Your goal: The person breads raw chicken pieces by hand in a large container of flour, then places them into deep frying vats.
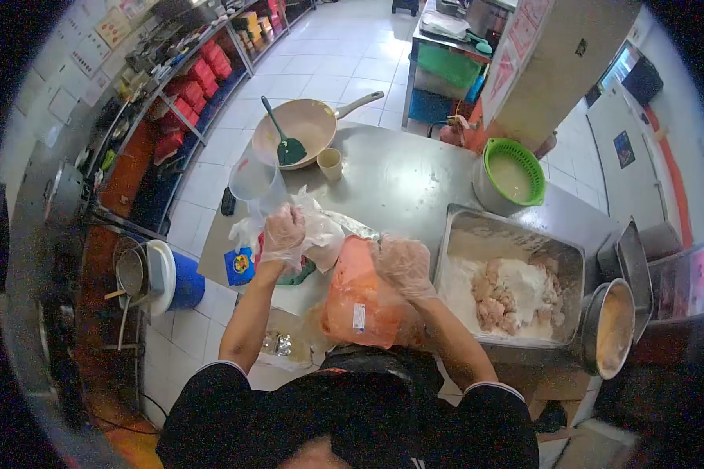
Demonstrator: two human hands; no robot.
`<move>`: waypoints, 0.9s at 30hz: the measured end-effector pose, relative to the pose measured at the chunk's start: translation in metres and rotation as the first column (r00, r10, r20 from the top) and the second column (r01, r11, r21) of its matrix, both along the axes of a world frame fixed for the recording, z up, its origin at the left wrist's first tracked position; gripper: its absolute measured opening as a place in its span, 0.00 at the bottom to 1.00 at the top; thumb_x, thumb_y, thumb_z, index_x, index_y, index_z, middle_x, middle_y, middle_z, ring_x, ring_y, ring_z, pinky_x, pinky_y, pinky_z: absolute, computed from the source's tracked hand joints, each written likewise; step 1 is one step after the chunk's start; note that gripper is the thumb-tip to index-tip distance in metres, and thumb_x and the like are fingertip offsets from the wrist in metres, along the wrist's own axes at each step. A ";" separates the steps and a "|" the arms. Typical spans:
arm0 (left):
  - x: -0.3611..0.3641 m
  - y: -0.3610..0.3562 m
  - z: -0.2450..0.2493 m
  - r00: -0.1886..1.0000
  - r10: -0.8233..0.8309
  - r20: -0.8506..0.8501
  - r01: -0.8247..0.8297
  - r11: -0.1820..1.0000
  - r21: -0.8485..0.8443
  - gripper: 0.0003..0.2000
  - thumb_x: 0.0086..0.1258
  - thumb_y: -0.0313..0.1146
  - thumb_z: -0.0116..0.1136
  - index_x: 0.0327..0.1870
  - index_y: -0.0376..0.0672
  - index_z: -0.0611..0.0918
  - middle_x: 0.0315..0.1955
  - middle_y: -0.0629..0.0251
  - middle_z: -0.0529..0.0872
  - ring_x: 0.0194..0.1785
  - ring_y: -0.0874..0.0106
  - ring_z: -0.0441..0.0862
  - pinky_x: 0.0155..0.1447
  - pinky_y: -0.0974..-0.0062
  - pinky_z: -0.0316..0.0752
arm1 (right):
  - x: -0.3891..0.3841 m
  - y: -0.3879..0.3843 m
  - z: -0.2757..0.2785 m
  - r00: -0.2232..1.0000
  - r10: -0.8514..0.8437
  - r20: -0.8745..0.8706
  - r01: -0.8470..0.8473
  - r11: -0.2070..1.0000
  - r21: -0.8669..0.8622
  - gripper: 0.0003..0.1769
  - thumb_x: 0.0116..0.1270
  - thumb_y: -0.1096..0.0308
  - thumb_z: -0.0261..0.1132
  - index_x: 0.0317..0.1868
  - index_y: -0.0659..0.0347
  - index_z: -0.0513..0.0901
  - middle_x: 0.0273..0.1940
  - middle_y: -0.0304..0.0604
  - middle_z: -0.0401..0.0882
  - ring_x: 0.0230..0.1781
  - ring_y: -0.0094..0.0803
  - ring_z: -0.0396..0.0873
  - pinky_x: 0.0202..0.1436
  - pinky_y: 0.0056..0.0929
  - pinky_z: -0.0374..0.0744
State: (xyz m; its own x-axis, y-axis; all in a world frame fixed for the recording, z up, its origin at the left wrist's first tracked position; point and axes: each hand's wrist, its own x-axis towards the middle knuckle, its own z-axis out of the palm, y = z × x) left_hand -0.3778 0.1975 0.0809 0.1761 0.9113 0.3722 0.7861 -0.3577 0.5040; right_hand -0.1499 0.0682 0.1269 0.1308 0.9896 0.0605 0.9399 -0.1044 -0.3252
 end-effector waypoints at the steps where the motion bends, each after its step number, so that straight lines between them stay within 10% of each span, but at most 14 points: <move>1: -0.001 -0.004 -0.002 1.000 -0.001 -0.005 0.001 1.000 0.006 0.13 0.71 0.37 0.51 0.28 0.37 0.75 0.20 0.42 0.80 0.29 0.44 0.81 0.32 0.48 0.75 | -0.003 -0.001 -0.002 1.000 -0.001 -0.005 0.001 1.000 0.006 0.22 0.66 0.48 0.58 0.31 0.60 0.81 0.25 0.50 0.82 0.28 0.49 0.82 0.33 0.46 0.79; 16: 0.024 -0.037 0.003 0.948 -0.295 0.116 0.286 0.954 0.086 0.07 0.72 0.31 0.52 0.34 0.38 0.74 0.22 0.43 0.78 0.28 0.44 0.78 0.30 0.49 0.69 | -0.021 0.077 -0.015 0.995 0.098 -0.028 -0.092 0.983 0.158 0.21 0.67 0.48 0.58 0.31 0.57 0.83 0.26 0.50 0.82 0.27 0.49 0.82 0.33 0.44 0.80; 20: 0.032 -0.048 -0.003 0.923 -0.372 0.096 0.359 0.925 0.124 0.07 0.72 0.31 0.51 0.35 0.38 0.74 0.22 0.44 0.78 0.29 0.44 0.79 0.31 0.49 0.71 | -0.003 0.114 -0.042 0.953 -0.280 -0.119 0.290 0.954 0.076 0.20 0.67 0.49 0.58 0.33 0.57 0.84 0.30 0.50 0.84 0.32 0.48 0.84 0.36 0.44 0.80; 27: 0.050 -0.027 0.040 0.894 0.041 -0.446 -0.165 0.956 -0.242 0.20 0.68 0.45 0.51 0.46 0.35 0.78 0.30 0.44 0.83 0.35 0.48 0.83 0.41 0.51 0.76 | 0.042 0.079 -0.161 0.892 -0.440 -0.102 0.378 0.851 -0.364 0.11 0.61 0.61 0.61 0.35 0.57 0.87 0.39 0.43 0.86 0.42 0.41 0.86 0.45 0.35 0.83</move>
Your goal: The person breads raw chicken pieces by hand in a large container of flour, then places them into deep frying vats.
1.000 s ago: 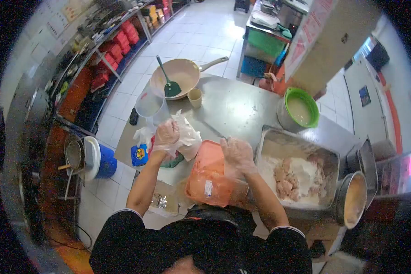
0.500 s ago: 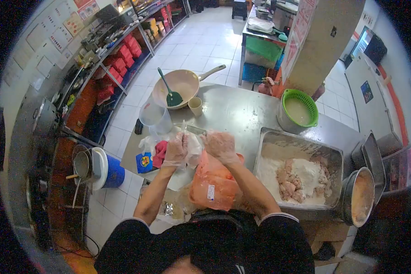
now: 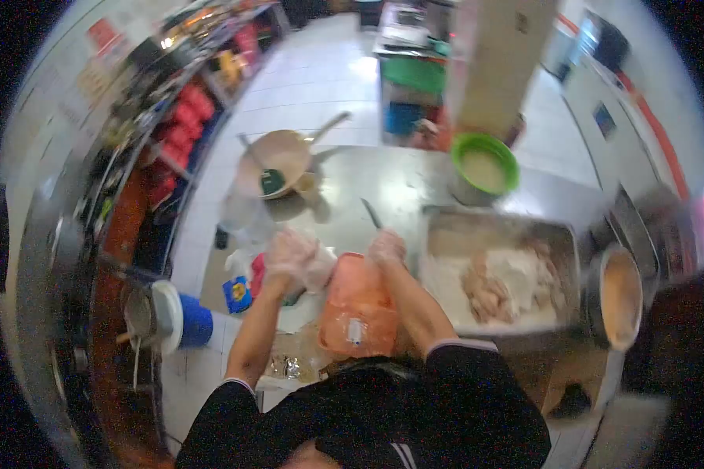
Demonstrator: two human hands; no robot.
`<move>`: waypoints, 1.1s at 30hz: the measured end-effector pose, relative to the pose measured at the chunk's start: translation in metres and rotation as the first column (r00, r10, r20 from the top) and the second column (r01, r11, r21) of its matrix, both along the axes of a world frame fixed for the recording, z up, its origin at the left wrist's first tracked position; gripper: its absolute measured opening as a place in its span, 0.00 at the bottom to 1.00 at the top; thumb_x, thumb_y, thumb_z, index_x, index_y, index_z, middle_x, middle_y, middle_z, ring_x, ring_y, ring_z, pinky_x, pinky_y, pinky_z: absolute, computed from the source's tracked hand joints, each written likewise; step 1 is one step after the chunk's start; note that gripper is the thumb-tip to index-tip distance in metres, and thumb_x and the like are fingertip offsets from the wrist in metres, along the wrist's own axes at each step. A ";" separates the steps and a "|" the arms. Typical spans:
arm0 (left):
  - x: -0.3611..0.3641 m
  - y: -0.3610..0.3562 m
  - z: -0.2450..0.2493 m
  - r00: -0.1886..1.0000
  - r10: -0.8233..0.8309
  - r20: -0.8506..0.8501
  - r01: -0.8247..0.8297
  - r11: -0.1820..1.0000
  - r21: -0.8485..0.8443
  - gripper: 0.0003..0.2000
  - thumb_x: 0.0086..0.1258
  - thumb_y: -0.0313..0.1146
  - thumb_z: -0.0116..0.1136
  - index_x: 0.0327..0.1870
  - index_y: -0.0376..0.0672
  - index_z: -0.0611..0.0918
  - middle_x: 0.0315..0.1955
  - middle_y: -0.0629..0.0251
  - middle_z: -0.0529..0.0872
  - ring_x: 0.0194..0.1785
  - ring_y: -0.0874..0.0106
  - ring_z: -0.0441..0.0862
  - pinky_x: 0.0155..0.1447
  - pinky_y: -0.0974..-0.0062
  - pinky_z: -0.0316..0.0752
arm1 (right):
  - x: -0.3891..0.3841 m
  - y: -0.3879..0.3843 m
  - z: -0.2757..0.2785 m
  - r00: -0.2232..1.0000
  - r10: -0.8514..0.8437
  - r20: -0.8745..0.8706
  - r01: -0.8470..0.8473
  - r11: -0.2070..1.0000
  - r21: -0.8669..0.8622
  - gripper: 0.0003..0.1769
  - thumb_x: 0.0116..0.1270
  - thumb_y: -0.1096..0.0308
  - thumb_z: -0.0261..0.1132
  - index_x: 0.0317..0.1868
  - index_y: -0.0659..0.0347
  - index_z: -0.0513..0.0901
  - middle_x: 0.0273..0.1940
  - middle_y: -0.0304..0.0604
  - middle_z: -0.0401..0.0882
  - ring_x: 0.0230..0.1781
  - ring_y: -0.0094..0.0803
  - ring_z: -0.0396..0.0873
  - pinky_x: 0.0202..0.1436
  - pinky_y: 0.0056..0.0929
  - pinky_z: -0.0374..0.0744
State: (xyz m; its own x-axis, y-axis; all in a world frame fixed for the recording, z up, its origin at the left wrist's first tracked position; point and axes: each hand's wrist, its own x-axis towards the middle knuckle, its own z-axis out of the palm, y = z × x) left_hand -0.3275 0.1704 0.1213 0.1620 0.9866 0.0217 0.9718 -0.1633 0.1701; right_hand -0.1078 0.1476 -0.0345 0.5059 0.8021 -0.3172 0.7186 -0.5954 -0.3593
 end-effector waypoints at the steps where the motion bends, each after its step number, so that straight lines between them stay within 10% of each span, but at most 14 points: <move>1: -0.001 0.030 -0.027 0.991 -0.116 -0.062 0.112 0.991 -0.075 0.20 0.68 0.46 0.51 0.47 0.35 0.79 0.32 0.44 0.84 0.37 0.48 0.83 0.41 0.51 0.76 | 0.001 0.006 0.000 0.995 0.097 -0.010 -0.097 0.991 -0.088 0.10 0.61 0.64 0.62 0.36 0.59 0.87 0.39 0.44 0.86 0.41 0.41 0.86 0.43 0.34 0.84; 3: -0.003 0.067 -0.052 0.918 -0.375 -0.128 0.365 0.926 -0.092 0.20 0.68 0.45 0.50 0.47 0.36 0.80 0.42 0.44 0.83 0.47 0.51 0.81 0.47 0.55 0.76 | -0.006 -0.003 0.019 0.995 -0.093 -0.023 0.096 0.956 0.276 0.11 0.60 0.66 0.59 0.24 0.59 0.84 0.27 0.47 0.83 0.27 0.43 0.83 0.30 0.46 0.81; 5: -0.036 0.091 -0.094 0.706 -0.666 0.242 0.604 0.744 0.287 0.18 0.69 0.40 0.49 0.52 0.36 0.79 0.50 0.45 0.79 0.53 0.53 0.78 0.55 0.62 0.73 | -0.018 -0.029 0.083 0.935 -0.340 -0.097 0.353 0.877 0.325 0.10 0.58 0.67 0.58 0.27 0.61 0.84 0.26 0.49 0.83 0.27 0.45 0.83 0.30 0.46 0.81; 7: -0.018 0.067 -0.039 0.540 -0.815 0.211 0.692 0.573 0.438 0.17 0.68 0.36 0.49 0.54 0.38 0.78 0.46 0.47 0.81 0.47 0.52 0.80 0.52 0.64 0.76 | -0.016 -0.058 0.120 0.912 0.406 0.067 -0.404 0.854 0.328 0.16 0.64 0.62 0.54 0.36 0.66 0.83 0.32 0.60 0.82 0.30 0.45 0.84 0.35 0.39 0.83; 9: -0.016 0.055 0.011 0.647 -0.758 0.077 0.710 0.637 0.302 0.13 0.68 0.31 0.51 0.50 0.37 0.78 0.39 0.50 0.83 0.40 0.53 0.81 0.46 0.61 0.76 | -0.005 -0.119 0.156 0.752 0.396 -0.527 -0.009 0.806 0.592 0.14 0.65 0.61 0.56 0.37 0.64 0.81 0.23 0.47 0.75 0.25 0.38 0.79 0.34 0.34 0.80; 13: -0.014 0.044 0.140 0.565 -0.729 -0.387 0.821 0.450 0.352 0.10 0.66 0.31 0.56 0.47 0.39 0.79 0.38 0.55 0.82 0.36 0.54 0.79 0.41 0.56 0.72 | 0.020 -0.172 0.149 0.471 0.584 -0.661 0.044 0.733 0.678 0.26 0.68 0.48 0.57 0.52 0.64 0.76 0.35 0.51 0.80 0.32 0.40 0.83 0.38 0.37 0.82; 14: -0.012 0.040 0.177 0.446 -0.734 -0.512 0.879 0.253 0.403 0.13 0.66 0.33 0.57 0.50 0.42 0.79 0.40 0.56 0.82 0.38 0.56 0.78 0.43 0.57 0.71 | 0.027 -0.175 0.162 0.130 0.494 -0.860 0.286 0.811 0.510 0.38 0.67 0.38 0.52 0.58 0.69 0.69 0.39 0.56 0.81 0.31 0.43 0.83 0.36 0.38 0.83; 16: 0.037 -0.016 0.250 0.467 -0.662 -0.586 0.883 0.314 0.349 0.24 0.58 0.34 0.64 0.58 0.49 0.78 0.46 0.60 0.79 0.49 0.56 0.77 0.55 0.54 0.71 | 0.051 -0.159 0.156 -0.583 0.173 -0.793 0.085 0.985 0.152 0.55 0.63 0.23 0.42 0.68 0.69 0.57 0.50 0.68 0.77 0.34 0.50 0.85 0.37 0.46 0.85; 19: 0.095 -0.064 0.262 0.489 -0.648 -0.583 0.837 0.162 0.522 0.15 0.68 0.40 0.54 0.54 0.53 0.82 0.47 0.60 0.80 0.53 0.56 0.75 0.58 0.55 0.68 | 0.088 -0.174 0.215 -0.838 -0.165 -0.519 -0.157 0.986 -0.059 0.54 0.63 0.23 0.41 0.70 0.66 0.57 0.53 0.72 0.74 0.35 0.59 0.84 0.39 0.51 0.85; 25: 0.242 -0.157 0.200 0.248 -0.966 0.067 0.826 0.247 0.507 0.07 0.54 0.38 0.60 0.24 0.46 0.78 0.28 0.66 0.80 0.40 0.63 0.78 0.50 0.60 0.69 | 0.178 -0.268 0.159 -0.911 0.161 -0.379 0.153 0.987 0.054 0.46 0.68 0.33 0.49 0.71 0.63 0.58 0.65 0.64 0.65 0.62 0.57 0.71 0.61 0.66 0.71; 26: 0.227 -0.142 0.137 0.316 -0.756 0.574 0.756 0.566 0.329 0.08 0.55 0.39 0.60 0.24 0.46 0.78 0.28 0.65 0.80 0.39 0.64 0.78 0.49 0.61 0.69 | 0.198 -0.288 0.157 -0.914 0.152 -0.375 0.146 0.988 0.044 0.46 0.68 0.33 0.49 0.71 0.63 0.58 0.65 0.64 0.65 0.62 0.57 0.71 0.61 0.66 0.71; 28: 0.242 -0.156 0.092 0.314 -0.282 0.907 0.689 0.725 -0.014 0.08 0.56 0.39 0.60 0.25 0.45 0.78 0.29 0.65 0.80 0.38 0.65 0.78 0.49 0.62 0.69 | 0.236 -0.327 0.159 -0.828 0.353 -0.436 0.435 0.895 -0.102 0.37 0.74 0.44 0.50 0.71 0.63 0.59 0.66 0.57 0.66 0.64 0.55 0.70 0.62 0.61 0.73; 30: 0.312 -0.218 0.123 0.067 -0.960 0.273 0.866 0.192 0.463 0.05 0.68 0.35 0.53 0.31 0.49 0.75 0.26 0.69 0.76 0.34 0.64 0.75 0.44 0.61 0.70 | 0.267 -0.339 0.167 -0.699 0.259 -0.667 0.530 0.814 -0.239 0.35 0.75 0.47 0.49 0.71 0.65 0.59 0.66 0.56 0.66 0.64 0.52 0.70 0.63 0.58 0.74; 33: 0.336 -0.237 0.081 0.230 -0.828 0.511 0.664 0.518 0.540 0.07 0.71 0.37 0.49 0.32 0.47 0.74 0.27 0.67 0.77 0.35 0.63 0.75 0.44 0.61 0.71 | 0.300 -0.360 0.168 -0.392 0.146 -0.908 0.701 0.686 -0.193 0.32 0.73 0.55 0.54 0.68 0.68 0.61 0.63 0.53 0.69 0.61 0.46 0.73 0.63 0.48 0.75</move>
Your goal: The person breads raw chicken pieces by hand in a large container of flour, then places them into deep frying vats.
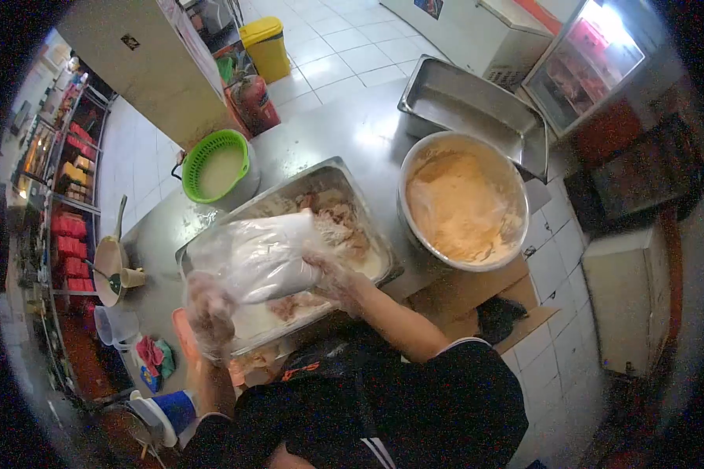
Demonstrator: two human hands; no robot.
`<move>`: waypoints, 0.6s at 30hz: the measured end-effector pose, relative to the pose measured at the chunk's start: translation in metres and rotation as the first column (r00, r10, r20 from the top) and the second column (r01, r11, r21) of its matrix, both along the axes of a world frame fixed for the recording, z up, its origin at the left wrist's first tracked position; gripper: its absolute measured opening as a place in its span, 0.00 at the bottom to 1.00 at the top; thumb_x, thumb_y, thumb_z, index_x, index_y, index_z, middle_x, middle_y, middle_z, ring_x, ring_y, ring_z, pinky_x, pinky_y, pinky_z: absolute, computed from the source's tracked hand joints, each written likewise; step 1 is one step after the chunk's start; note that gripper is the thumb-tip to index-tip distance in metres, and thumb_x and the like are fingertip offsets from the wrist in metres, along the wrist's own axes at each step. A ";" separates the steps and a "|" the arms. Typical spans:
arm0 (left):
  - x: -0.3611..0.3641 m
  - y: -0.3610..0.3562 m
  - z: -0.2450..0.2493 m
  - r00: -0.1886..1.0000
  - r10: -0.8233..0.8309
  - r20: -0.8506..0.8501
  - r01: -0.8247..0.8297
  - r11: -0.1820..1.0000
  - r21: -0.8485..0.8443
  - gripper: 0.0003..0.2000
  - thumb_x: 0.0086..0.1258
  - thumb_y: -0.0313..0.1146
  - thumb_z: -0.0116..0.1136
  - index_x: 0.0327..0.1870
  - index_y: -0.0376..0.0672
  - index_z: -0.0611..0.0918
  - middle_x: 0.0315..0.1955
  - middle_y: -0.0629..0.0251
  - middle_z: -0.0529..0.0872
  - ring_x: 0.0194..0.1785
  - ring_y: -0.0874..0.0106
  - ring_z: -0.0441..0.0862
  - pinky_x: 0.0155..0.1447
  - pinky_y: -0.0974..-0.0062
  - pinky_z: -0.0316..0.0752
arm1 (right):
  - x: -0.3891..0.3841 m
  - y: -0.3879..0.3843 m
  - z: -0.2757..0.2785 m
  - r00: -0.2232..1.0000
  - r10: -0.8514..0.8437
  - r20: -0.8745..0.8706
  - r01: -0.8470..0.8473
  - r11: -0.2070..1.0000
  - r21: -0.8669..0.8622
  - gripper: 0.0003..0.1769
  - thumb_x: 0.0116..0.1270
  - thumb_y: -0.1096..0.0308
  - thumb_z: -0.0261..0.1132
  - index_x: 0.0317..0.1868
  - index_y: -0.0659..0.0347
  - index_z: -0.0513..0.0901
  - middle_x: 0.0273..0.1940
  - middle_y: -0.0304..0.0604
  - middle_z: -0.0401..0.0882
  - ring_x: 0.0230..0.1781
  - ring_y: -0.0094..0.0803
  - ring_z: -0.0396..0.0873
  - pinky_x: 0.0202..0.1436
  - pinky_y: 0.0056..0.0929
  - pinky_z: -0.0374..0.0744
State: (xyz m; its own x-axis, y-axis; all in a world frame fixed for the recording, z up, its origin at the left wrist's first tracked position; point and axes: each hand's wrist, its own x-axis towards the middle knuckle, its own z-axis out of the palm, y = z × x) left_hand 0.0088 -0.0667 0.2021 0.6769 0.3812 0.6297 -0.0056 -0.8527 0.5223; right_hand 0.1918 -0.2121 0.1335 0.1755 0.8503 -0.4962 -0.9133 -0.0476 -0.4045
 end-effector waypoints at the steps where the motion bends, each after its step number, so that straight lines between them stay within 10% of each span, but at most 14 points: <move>1: 0.005 0.004 -0.002 0.999 0.038 -0.005 -0.038 0.992 -0.123 0.10 0.71 0.40 0.51 0.42 0.44 0.77 0.33 0.60 0.80 0.41 0.60 0.78 0.47 0.62 0.72 | 0.007 -0.012 -0.002 0.986 -0.053 0.156 0.051 0.999 0.019 0.31 0.70 0.60 0.60 0.66 0.70 0.63 0.61 0.51 0.71 0.59 0.42 0.75 0.63 0.42 0.76; 3: 0.022 -0.006 -0.033 0.969 0.161 0.188 -0.081 0.923 -0.376 0.13 0.71 0.40 0.52 0.47 0.41 0.78 0.38 0.58 0.80 0.46 0.60 0.77 0.51 0.64 0.72 | 0.027 -0.032 0.000 0.950 -0.084 0.301 0.075 0.996 0.040 0.30 0.67 0.66 0.66 0.64 0.72 0.65 0.59 0.49 0.73 0.56 0.38 0.76 0.62 0.36 0.78; 5: 0.028 -0.005 -0.048 0.955 0.294 0.032 -0.252 0.868 -0.428 0.20 0.72 0.42 0.52 0.56 0.36 0.76 0.47 0.56 0.80 0.54 0.62 0.76 0.58 0.66 0.70 | 0.050 -0.041 0.010 0.696 0.051 0.716 -0.018 0.998 -0.055 0.35 0.62 0.74 0.68 0.66 0.69 0.61 0.59 0.46 0.72 0.54 0.35 0.76 0.60 0.32 0.77; 7: 0.038 0.009 -0.074 0.982 0.133 0.135 0.060 0.456 -0.888 0.22 0.73 0.42 0.52 0.60 0.34 0.74 0.54 0.60 0.78 0.58 0.71 0.73 0.59 0.73 0.71 | 0.034 -0.040 0.034 0.526 -0.204 0.826 0.234 0.968 0.091 0.33 0.56 0.68 0.76 0.58 0.71 0.70 0.49 0.50 0.79 0.49 0.36 0.79 0.54 0.30 0.80; 8: 0.044 0.016 -0.093 0.985 0.169 0.043 -0.047 0.491 -0.870 0.20 0.73 0.42 0.53 0.56 0.36 0.77 0.51 0.63 0.80 0.53 0.74 0.75 0.54 0.74 0.72 | 0.041 -0.043 0.051 0.183 -0.048 0.982 0.111 0.993 0.028 0.36 0.54 0.65 0.77 0.58 0.69 0.68 0.48 0.51 0.79 0.49 0.37 0.80 0.53 0.32 0.80; 10: 0.060 0.032 -0.131 0.959 0.244 -0.142 -0.256 0.537 -0.804 0.16 0.71 0.43 0.57 0.48 0.40 0.84 0.44 0.68 0.85 0.43 0.80 0.78 0.45 0.78 0.75 | 0.026 -0.044 0.086 0.046 0.187 0.981 0.187 0.963 -0.193 0.39 0.51 0.65 0.79 0.59 0.67 0.67 0.50 0.52 0.78 0.50 0.38 0.79 0.55 0.33 0.79; 11: 0.069 0.036 -0.121 0.952 0.183 -0.247 -0.293 0.306 -0.906 0.12 0.72 0.39 0.56 0.47 0.42 0.86 0.44 0.69 0.86 0.44 0.80 0.79 0.48 0.77 0.77 | 0.026 -0.037 0.090 0.032 0.180 0.983 0.144 0.973 -0.183 0.39 0.51 0.65 0.79 0.59 0.67 0.67 0.50 0.52 0.78 0.50 0.38 0.79 0.55 0.33 0.79; 14: 0.064 0.043 -0.124 0.981 0.016 -0.195 -0.188 0.358 -0.915 0.13 0.71 0.40 0.58 0.45 0.39 0.86 0.37 0.70 0.87 0.38 0.81 0.80 0.45 0.77 0.77 | 0.021 -0.037 0.088 0.263 0.251 0.931 0.138 0.946 -0.294 0.39 0.51 0.66 0.79 0.59 0.68 0.67 0.52 0.54 0.77 0.53 0.36 0.78 0.55 0.32 0.77; 16: 0.073 0.054 -0.110 0.988 0.050 -0.144 -0.152 0.418 -0.896 0.13 0.69 0.39 0.61 0.42 0.37 0.86 0.33 0.69 0.86 0.35 0.80 0.80 0.42 0.79 0.76 | 0.021 -0.031 0.067 0.154 -0.105 0.982 0.352 0.935 0.044 0.35 0.52 0.71 0.76 0.59 0.68 0.69 0.49 0.53 0.78 0.52 0.35 0.78 0.55 0.30 0.76; 18: 0.079 0.027 -0.123 0.990 0.040 -0.137 -0.141 0.403 -0.904 0.14 0.66 0.39 0.64 0.39 0.35 0.86 0.29 0.68 0.85 0.32 0.79 0.79 0.39 0.80 0.75 | 0.021 -0.040 0.076 -0.223 0.072 0.972 0.210 0.977 -0.025 0.30 0.55 0.73 0.73 0.57 0.69 0.70 0.48 0.53 0.78 0.50 0.36 0.78 0.55 0.32 0.76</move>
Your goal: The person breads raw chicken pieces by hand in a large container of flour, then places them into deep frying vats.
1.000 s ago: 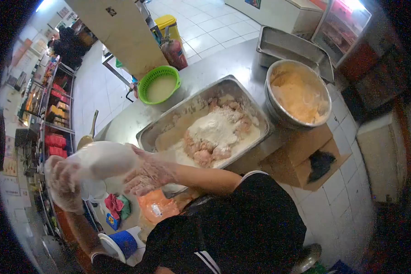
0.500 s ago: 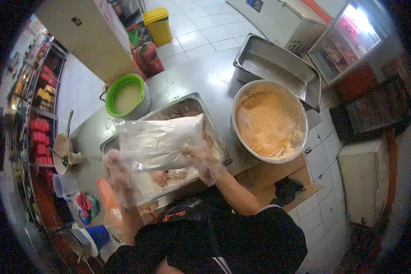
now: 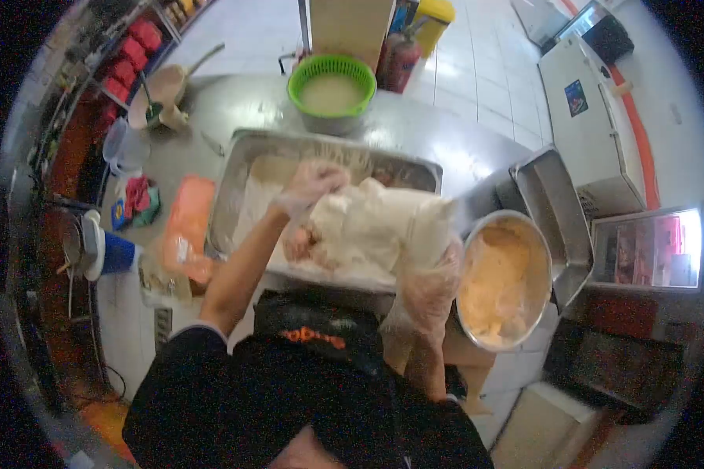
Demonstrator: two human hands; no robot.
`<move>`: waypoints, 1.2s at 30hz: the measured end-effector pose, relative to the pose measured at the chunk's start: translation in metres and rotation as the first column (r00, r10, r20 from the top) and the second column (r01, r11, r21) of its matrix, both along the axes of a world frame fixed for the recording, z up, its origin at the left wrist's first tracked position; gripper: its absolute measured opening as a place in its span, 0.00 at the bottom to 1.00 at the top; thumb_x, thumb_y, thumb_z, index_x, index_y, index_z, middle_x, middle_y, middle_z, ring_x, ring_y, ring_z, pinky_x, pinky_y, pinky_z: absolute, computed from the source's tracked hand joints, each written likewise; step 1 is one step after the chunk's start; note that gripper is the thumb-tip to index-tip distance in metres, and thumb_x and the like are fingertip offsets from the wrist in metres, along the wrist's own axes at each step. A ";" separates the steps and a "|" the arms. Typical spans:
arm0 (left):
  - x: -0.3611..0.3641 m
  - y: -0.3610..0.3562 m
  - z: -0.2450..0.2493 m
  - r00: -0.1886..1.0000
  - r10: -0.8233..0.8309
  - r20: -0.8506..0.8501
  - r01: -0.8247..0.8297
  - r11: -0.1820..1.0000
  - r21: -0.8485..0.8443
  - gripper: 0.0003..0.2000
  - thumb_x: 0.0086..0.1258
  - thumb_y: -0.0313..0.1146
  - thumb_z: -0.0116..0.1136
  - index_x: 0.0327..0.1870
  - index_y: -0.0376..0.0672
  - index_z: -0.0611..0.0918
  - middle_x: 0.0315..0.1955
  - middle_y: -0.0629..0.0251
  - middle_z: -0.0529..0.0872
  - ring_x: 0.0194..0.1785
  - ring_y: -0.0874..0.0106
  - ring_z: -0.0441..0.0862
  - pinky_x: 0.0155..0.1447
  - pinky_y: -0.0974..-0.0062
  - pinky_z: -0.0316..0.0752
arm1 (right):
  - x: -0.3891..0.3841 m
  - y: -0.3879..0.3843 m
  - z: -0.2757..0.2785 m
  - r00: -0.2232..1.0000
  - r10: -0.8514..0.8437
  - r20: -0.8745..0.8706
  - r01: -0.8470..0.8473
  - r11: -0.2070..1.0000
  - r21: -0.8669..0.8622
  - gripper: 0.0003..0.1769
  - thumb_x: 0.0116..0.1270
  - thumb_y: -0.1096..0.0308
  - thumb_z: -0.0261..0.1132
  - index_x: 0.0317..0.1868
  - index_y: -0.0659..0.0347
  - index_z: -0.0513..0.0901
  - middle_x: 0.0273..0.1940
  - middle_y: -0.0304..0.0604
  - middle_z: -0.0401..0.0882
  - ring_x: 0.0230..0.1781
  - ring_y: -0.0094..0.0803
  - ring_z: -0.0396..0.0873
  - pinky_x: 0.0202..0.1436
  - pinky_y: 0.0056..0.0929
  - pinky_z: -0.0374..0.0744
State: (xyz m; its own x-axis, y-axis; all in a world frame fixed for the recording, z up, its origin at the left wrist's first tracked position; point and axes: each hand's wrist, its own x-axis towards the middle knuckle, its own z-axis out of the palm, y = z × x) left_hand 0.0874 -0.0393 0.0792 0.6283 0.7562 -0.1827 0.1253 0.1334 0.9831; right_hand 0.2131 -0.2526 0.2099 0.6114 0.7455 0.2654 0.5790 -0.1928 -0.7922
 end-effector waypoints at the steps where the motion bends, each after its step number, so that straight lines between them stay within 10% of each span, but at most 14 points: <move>1: 0.017 0.004 -0.010 0.998 -0.011 0.054 0.011 1.000 0.010 0.13 0.65 0.37 0.63 0.39 0.35 0.86 0.30 0.68 0.86 0.33 0.79 0.80 0.39 0.79 0.75 | 0.000 0.002 -0.011 0.987 -0.118 -0.109 0.129 0.986 0.103 0.31 0.57 0.73 0.72 0.58 0.71 0.69 0.51 0.52 0.77 0.51 0.39 0.77 0.56 0.33 0.75; 2: 0.034 0.023 -0.010 0.993 -0.017 0.117 0.012 0.999 0.050 0.12 0.64 0.36 0.63 0.39 0.35 0.86 0.31 0.67 0.87 0.35 0.79 0.81 0.39 0.79 0.76 | 0.003 0.013 -0.016 0.953 -0.205 -0.223 0.254 0.942 0.219 0.32 0.58 0.73 0.71 0.60 0.73 0.68 0.53 0.52 0.76 0.52 0.41 0.76 0.57 0.35 0.74; 4: 0.055 0.039 0.010 0.998 -0.056 0.023 0.053 0.992 0.114 0.10 0.64 0.34 0.61 0.38 0.37 0.86 0.32 0.67 0.87 0.33 0.79 0.81 0.38 0.78 0.76 | 0.015 0.013 -0.008 0.965 -0.187 0.184 0.188 0.982 0.011 0.28 0.61 0.71 0.70 0.58 0.73 0.70 0.50 0.53 0.78 0.50 0.42 0.76 0.56 0.37 0.74; 10: 0.103 0.003 -0.051 0.997 -0.059 -0.047 0.067 0.981 0.181 0.08 0.62 0.35 0.60 0.33 0.40 0.85 0.29 0.68 0.86 0.34 0.80 0.81 0.39 0.76 0.76 | 0.011 0.035 -0.006 0.974 -0.226 0.021 0.222 0.967 0.124 0.27 0.61 0.70 0.70 0.57 0.73 0.70 0.49 0.54 0.78 0.49 0.43 0.77 0.55 0.38 0.73; 18: -0.009 0.010 0.011 0.989 0.031 -0.145 0.027 0.924 0.382 0.09 0.66 0.34 0.59 0.37 0.38 0.85 0.32 0.67 0.86 0.38 0.77 0.82 0.43 0.75 0.77 | -0.023 0.023 -0.022 0.896 -0.190 -0.402 0.280 0.943 0.178 0.26 0.62 0.69 0.70 0.56 0.73 0.71 0.48 0.55 0.79 0.48 0.43 0.77 0.55 0.38 0.73; 20: -0.052 -0.007 0.004 0.974 -0.002 -0.225 0.047 0.980 0.195 0.08 0.66 0.33 0.59 0.38 0.37 0.84 0.31 0.67 0.85 0.38 0.77 0.81 0.43 0.76 0.77 | -0.035 0.025 -0.025 0.940 -0.144 -0.308 0.169 0.984 0.057 0.26 0.62 0.69 0.70 0.56 0.73 0.71 0.47 0.55 0.79 0.47 0.43 0.77 0.55 0.39 0.73; 21: -0.062 0.013 0.015 0.966 0.006 -0.259 0.028 0.992 0.125 0.08 0.67 0.31 0.58 0.39 0.36 0.83 0.31 0.68 0.85 0.37 0.78 0.81 0.43 0.77 0.77 | -0.029 0.020 -0.063 0.967 -0.142 0.211 0.110 0.981 0.158 0.25 0.62 0.68 0.70 0.54 0.73 0.72 0.46 0.56 0.79 0.45 0.44 0.77 0.53 0.38 0.73; 25: -0.097 0.028 0.007 0.946 0.276 -0.173 -0.246 0.953 0.177 0.07 0.67 0.31 0.59 0.37 0.36 0.81 0.29 0.67 0.84 0.36 0.78 0.81 0.43 0.79 0.78 | -0.051 0.028 -0.042 0.988 0.006 0.153 0.007 0.996 -0.085 0.25 0.61 0.66 0.70 0.53 0.73 0.73 0.44 0.58 0.79 0.43 0.47 0.76 0.52 0.40 0.73; 29: -0.085 0.016 0.029 0.935 0.339 -0.100 -0.329 0.939 0.102 0.07 0.64 0.32 0.59 0.34 0.37 0.84 0.30 0.63 0.87 0.37 0.75 0.83 0.45 0.74 0.78 | -0.049 0.038 -0.052 0.991 -0.058 0.118 0.038 0.985 0.167 0.27 0.59 0.65 0.71 0.55 0.73 0.73 0.47 0.58 0.76 0.46 0.47 0.78 0.49 0.43 0.76; 34: -0.031 0.016 0.058 0.957 0.266 -0.118 -0.122 0.734 0.668 0.10 0.63 0.36 0.61 0.38 0.40 0.86 0.32 0.57 0.87 0.38 0.66 0.86 0.46 0.69 0.78 | -0.028 0.025 -0.036 0.599 -0.196 -0.777 0.500 0.849 0.170 0.24 0.65 0.68 0.66 0.58 0.70 0.73 0.51 0.50 0.77 0.40 0.35 0.81 0.36 0.24 0.82; 36: -0.002 0.018 0.110 0.985 0.154 -0.080 -0.039 0.646 0.762 0.08 0.63 0.34 0.60 0.38 0.41 0.86 0.30 0.53 0.86 0.37 0.58 0.84 0.45 0.65 0.77 | 0.007 0.000 -0.071 0.506 -0.106 -0.856 0.401 0.908 0.125 0.22 0.70 0.65 0.60 0.59 0.70 0.71 0.46 0.50 0.79 0.37 0.31 0.81 0.35 0.23 0.81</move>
